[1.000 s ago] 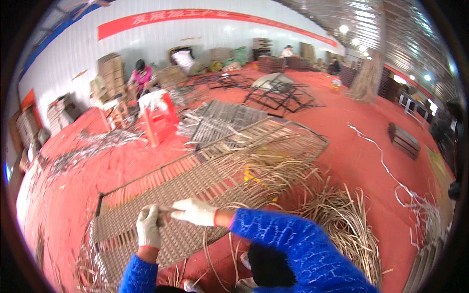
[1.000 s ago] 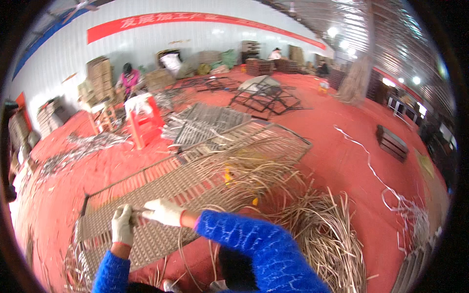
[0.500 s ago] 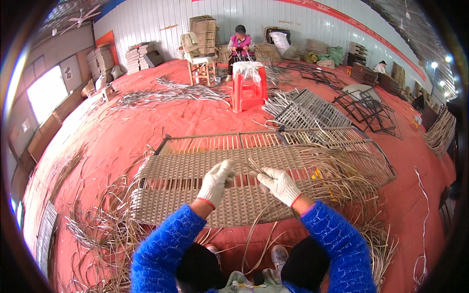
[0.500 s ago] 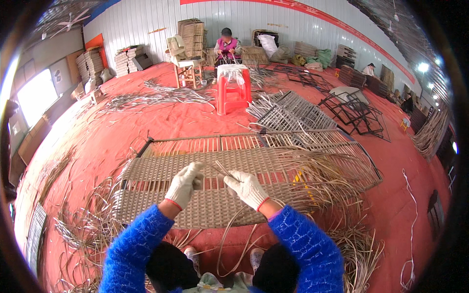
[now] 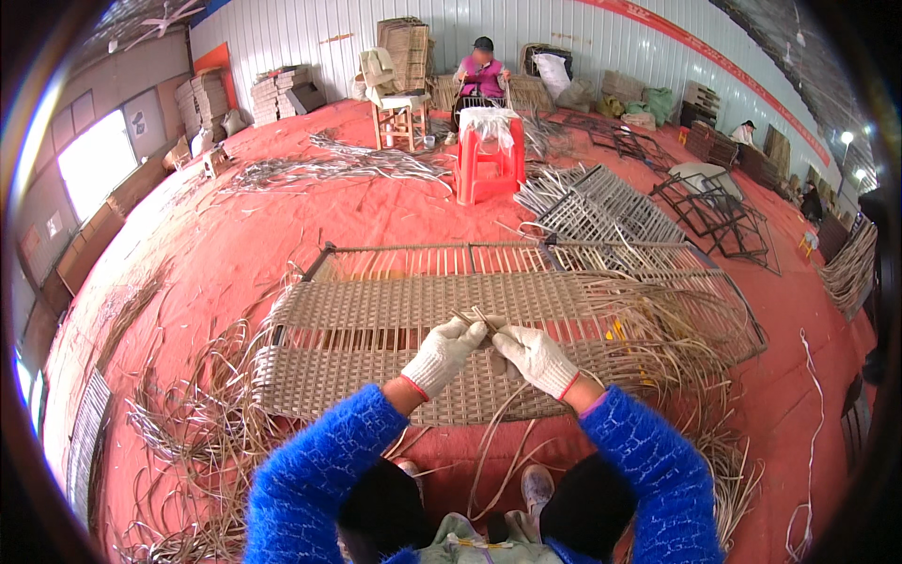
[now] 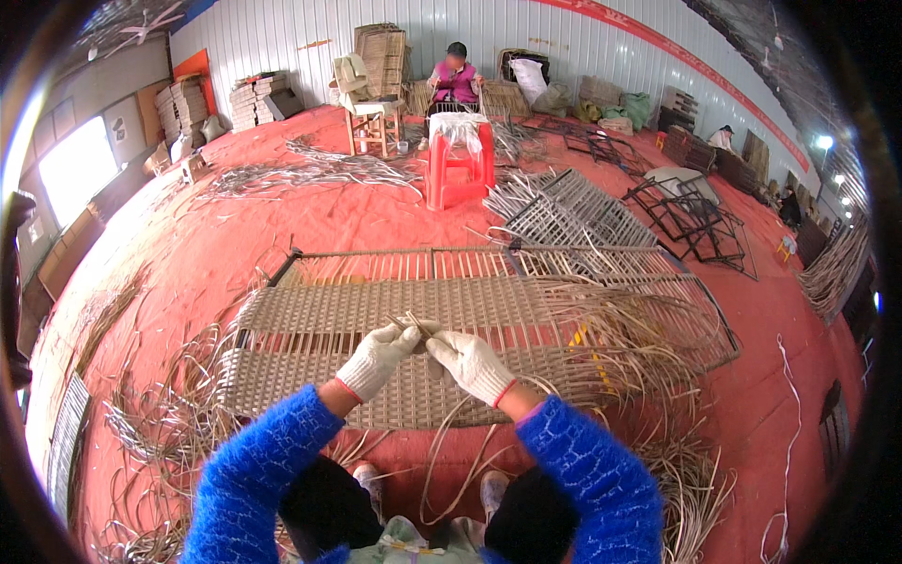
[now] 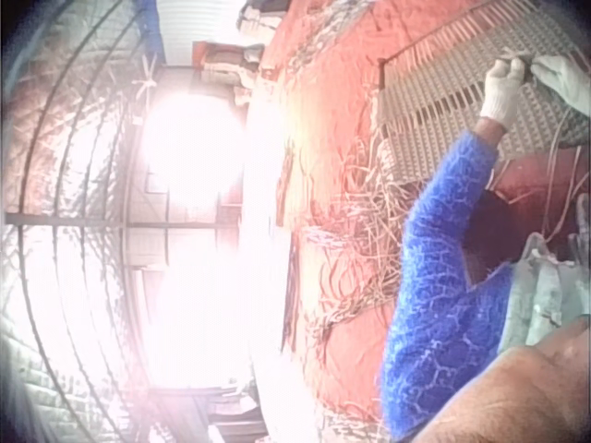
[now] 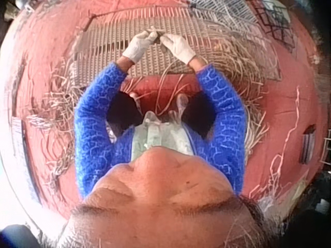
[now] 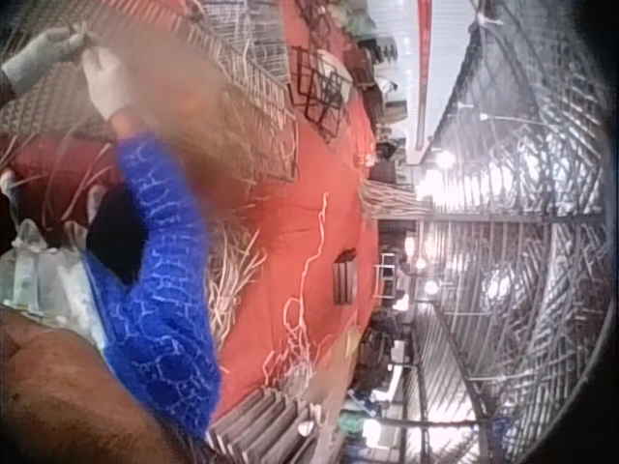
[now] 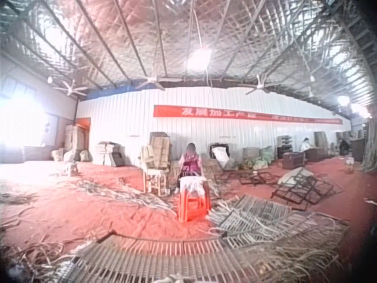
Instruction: The person weaves a flat mat by hand, interlacing flexible strips through a metal frame. They repeatedly pull strips through the weave, adjust tension, and trim excess material with a small knife.
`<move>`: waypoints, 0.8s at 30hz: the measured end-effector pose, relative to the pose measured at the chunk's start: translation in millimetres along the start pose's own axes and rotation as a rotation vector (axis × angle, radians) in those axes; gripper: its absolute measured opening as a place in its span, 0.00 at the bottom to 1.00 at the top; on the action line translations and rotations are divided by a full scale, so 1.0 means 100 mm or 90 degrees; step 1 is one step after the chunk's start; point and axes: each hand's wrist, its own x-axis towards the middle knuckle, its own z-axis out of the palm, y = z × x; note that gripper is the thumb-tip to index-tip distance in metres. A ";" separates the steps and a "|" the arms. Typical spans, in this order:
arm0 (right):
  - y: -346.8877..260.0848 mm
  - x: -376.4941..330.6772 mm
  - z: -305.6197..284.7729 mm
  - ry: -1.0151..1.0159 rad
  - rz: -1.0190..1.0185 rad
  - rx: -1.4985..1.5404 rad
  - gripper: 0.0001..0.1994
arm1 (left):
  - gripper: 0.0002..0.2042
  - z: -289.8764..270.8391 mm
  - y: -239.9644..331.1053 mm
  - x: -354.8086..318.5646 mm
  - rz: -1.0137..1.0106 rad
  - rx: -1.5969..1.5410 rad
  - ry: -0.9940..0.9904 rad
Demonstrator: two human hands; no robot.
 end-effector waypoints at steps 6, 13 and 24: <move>-0.10 -0.04 -0.04 -0.094 0.020 0.031 0.17 | 0.18 -0.01 0.10 -0.07 0.054 0.069 -0.149; -0.17 -0.06 -0.06 -0.067 0.043 0.018 0.16 | 0.19 -0.02 0.09 -0.04 0.039 0.008 -0.014; -0.07 -0.05 -0.05 -0.110 0.035 0.028 0.18 | 0.16 -0.03 0.12 -0.05 0.041 0.077 -0.045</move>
